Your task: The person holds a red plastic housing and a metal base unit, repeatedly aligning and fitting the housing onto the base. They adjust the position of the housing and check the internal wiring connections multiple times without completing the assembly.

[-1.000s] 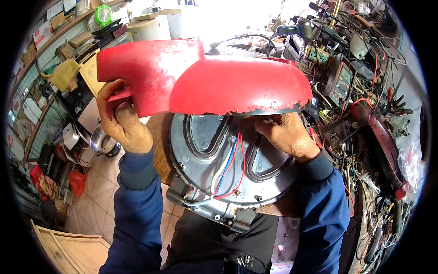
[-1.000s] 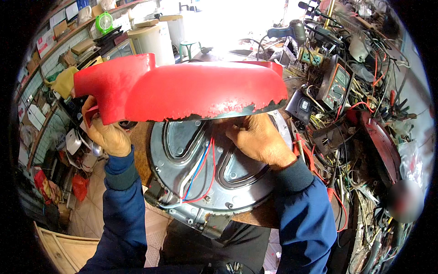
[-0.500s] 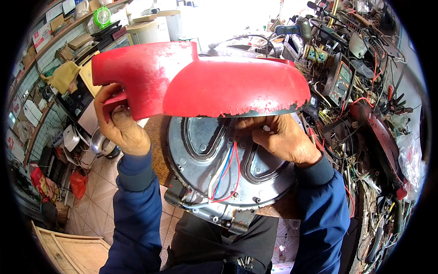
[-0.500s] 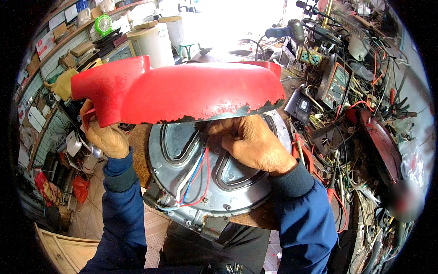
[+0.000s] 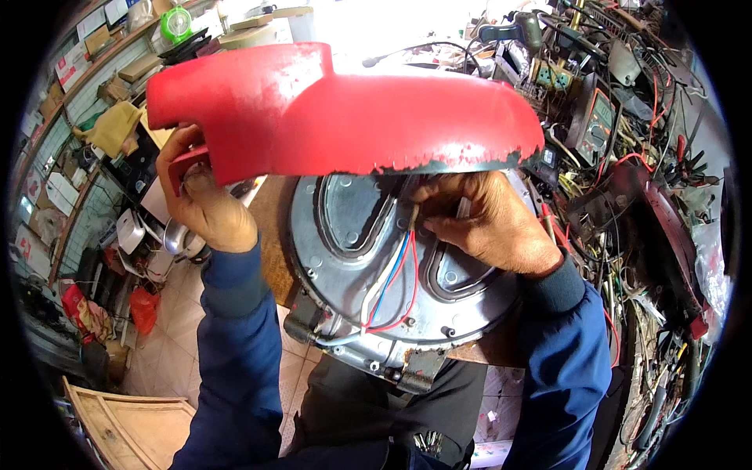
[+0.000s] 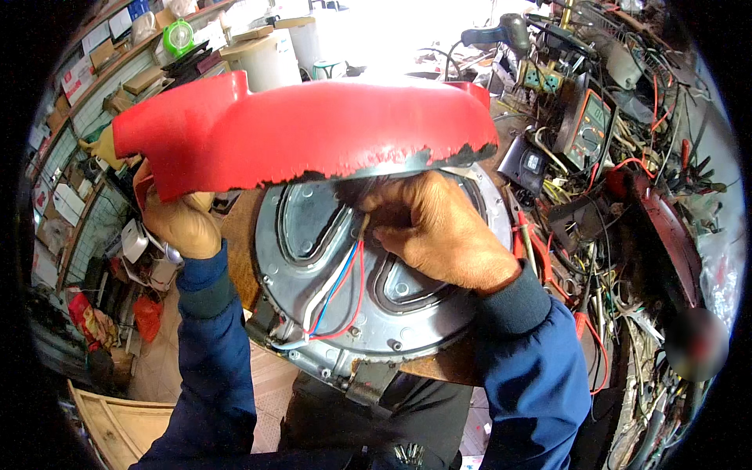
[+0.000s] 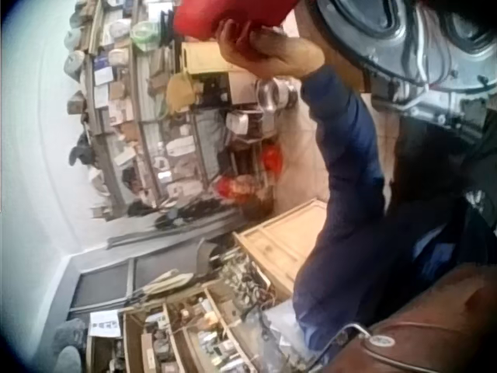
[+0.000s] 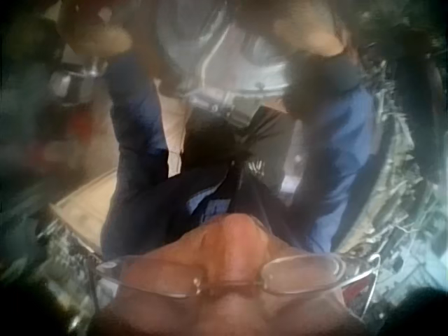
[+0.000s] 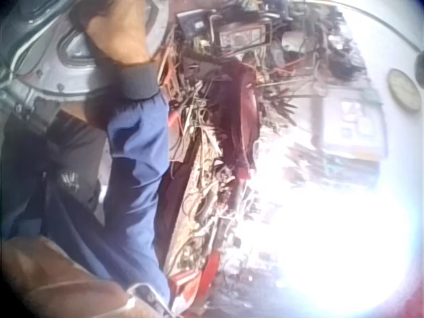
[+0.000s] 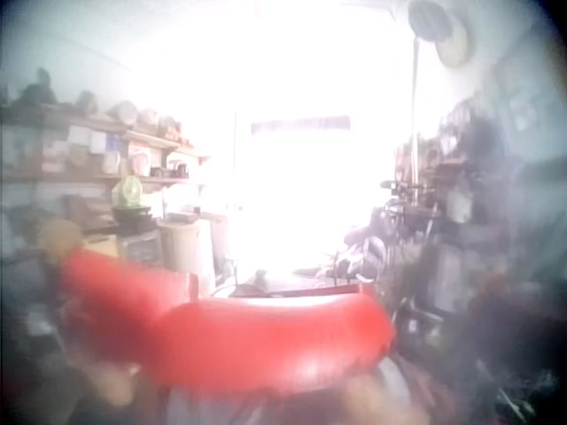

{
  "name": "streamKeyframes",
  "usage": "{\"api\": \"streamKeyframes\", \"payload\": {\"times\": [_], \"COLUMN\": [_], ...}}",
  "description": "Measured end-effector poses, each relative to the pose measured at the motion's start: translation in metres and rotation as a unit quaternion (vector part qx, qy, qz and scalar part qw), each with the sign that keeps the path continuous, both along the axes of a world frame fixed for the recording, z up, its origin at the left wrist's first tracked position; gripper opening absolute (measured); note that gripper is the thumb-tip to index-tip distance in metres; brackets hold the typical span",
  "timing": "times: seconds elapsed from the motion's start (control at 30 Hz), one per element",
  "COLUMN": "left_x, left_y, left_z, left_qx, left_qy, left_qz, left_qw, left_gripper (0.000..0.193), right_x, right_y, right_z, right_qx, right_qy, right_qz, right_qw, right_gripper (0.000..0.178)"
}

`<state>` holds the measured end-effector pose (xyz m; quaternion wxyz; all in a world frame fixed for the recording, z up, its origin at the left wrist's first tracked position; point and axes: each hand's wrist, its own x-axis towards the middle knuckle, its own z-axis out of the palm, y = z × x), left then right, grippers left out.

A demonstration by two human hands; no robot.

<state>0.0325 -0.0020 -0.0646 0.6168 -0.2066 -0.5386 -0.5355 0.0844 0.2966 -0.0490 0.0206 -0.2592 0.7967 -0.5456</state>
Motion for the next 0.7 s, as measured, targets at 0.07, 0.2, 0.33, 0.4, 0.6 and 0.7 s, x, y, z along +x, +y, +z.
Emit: {"api": "streamKeyframes", "payload": {"times": [0.07, 0.2, 0.33, 0.4, 0.6, 0.7], "left_x": [-0.001, -0.008, -0.001, 0.001, -0.001, -0.004], "left_y": [-0.001, -0.007, -0.004, -0.003, 0.001, -0.004], "left_z": [0.001, -0.001, 0.000, 0.003, 0.001, 0.001], "left_qx": [0.002, -0.006, -0.054, -0.058, -0.023, -0.042], "left_qy": [0.008, 0.032, 0.031, 0.011, 0.030, 0.029], "left_qz": [0.001, -0.026, -0.005, 0.015, -0.042, -0.005], "left_qw": [1.000, 0.999, 0.998, 0.998, 0.998, 0.999], "left_gripper": [0.049, 0.046, 0.049, 0.050, 0.049, 0.050], "right_x": [0.002, 0.011, 0.016, 0.017, 0.023, 0.025], "right_y": [0.002, -0.003, 0.000, 0.000, -0.003, -0.004], "right_z": [0.007, 0.015, 0.014, 0.014, 0.004, 0.006], "right_qx": [0.101, 0.107, 0.119, 0.125, 0.149, 0.165], "right_qy": [0.001, 0.214, 0.153, 0.188, 0.184, 0.178], "right_qz": [-0.014, 0.049, 0.136, 0.146, 0.143, 0.152], "right_qw": [0.995, 0.970, 0.972, 0.963, 0.961, 0.958], "right_gripper": [0.030, 0.023, 0.026, 0.028, 0.026, 0.024]}}
